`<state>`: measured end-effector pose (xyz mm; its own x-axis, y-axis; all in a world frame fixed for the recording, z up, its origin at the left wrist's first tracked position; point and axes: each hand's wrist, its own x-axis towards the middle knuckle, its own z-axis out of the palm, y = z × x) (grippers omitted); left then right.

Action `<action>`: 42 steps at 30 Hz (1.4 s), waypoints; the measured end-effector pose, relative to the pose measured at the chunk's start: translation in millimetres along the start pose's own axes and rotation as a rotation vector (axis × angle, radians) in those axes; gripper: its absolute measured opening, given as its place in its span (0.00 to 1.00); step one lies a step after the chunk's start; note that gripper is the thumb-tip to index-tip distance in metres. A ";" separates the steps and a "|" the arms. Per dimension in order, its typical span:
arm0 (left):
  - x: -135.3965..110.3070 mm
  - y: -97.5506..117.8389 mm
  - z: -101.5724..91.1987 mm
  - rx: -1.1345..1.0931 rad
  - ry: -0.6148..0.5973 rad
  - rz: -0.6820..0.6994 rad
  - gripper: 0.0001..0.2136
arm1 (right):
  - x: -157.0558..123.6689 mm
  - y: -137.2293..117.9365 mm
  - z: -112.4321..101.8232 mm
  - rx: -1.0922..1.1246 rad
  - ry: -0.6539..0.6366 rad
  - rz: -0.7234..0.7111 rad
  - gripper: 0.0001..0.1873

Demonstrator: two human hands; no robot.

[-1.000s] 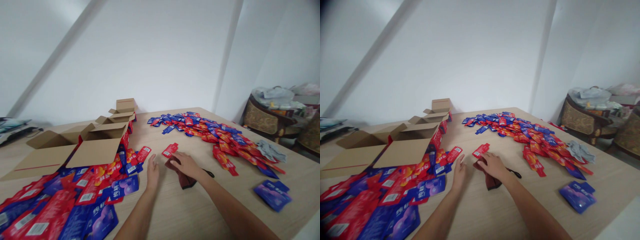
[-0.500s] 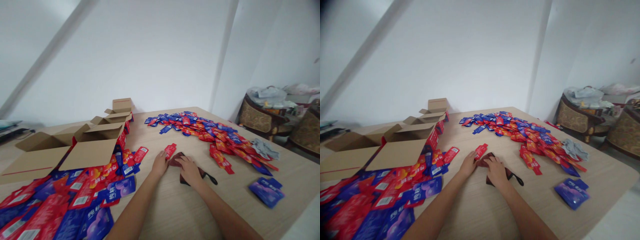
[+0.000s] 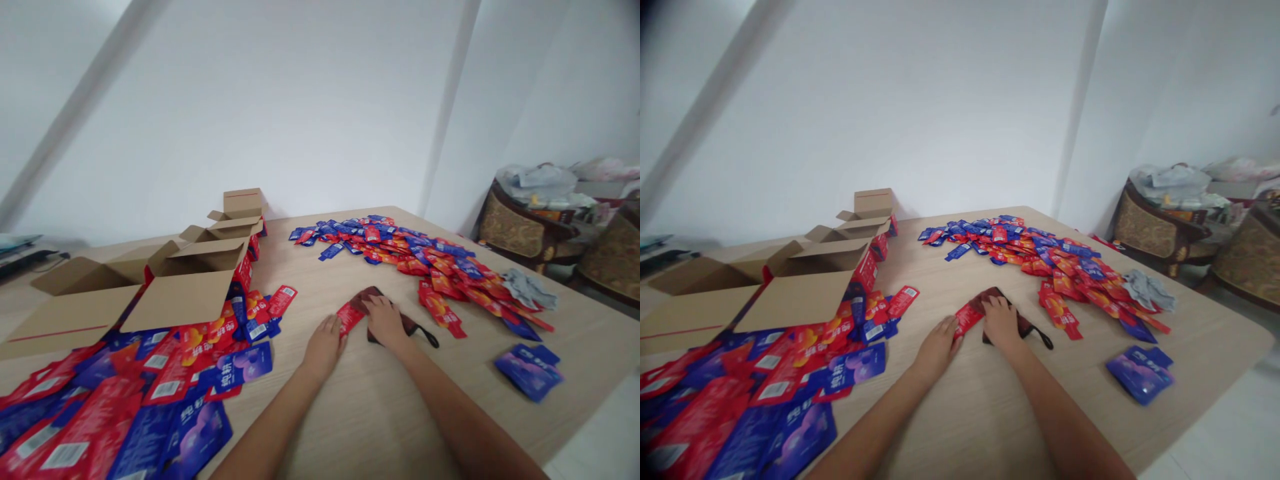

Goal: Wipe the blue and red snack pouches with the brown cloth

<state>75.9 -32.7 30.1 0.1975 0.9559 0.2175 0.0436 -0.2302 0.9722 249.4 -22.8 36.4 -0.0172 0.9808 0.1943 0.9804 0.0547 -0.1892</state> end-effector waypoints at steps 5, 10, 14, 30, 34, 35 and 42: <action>-3.1 1.7 -10.0 0.069 0.085 0.028 0.08 | 5.5 25.4 6.4 0.031 0.137 0.087 0.26; 5.0 -10.1 -18.1 0.051 0.203 -0.127 0.11 | -2.8 21.6 2.7 0.231 0.271 0.081 0.25; 13.3 -16.9 -14.7 -0.157 0.103 -0.331 0.11 | -20.6 -16.4 -2.9 0.288 0.289 -0.107 0.27; 14.1 -13.7 -17.7 -0.422 0.072 -0.485 0.06 | -22.2 -30.2 -1.9 0.085 0.032 -0.122 0.29; 15.4 -17.4 -19.1 -0.480 0.081 -0.458 0.06 | -49.0 -74.1 2.6 0.127 0.036 -0.329 0.28; 15.6 -18.1 -19.7 -0.495 0.088 -0.454 0.06 | -49.7 -77.2 3.0 0.123 0.038 -0.334 0.28; 12.6 -13.3 -24.8 -0.476 0.109 -0.527 0.08 | -10.8 -22.1 -0.8 -0.003 0.026 -0.050 0.29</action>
<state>53.5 -13.1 22.1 0.1672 0.9366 -0.3078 -0.3303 0.3474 0.8776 228.1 -34.8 39.2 -0.0612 0.9715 0.2288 0.9790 0.1030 -0.1756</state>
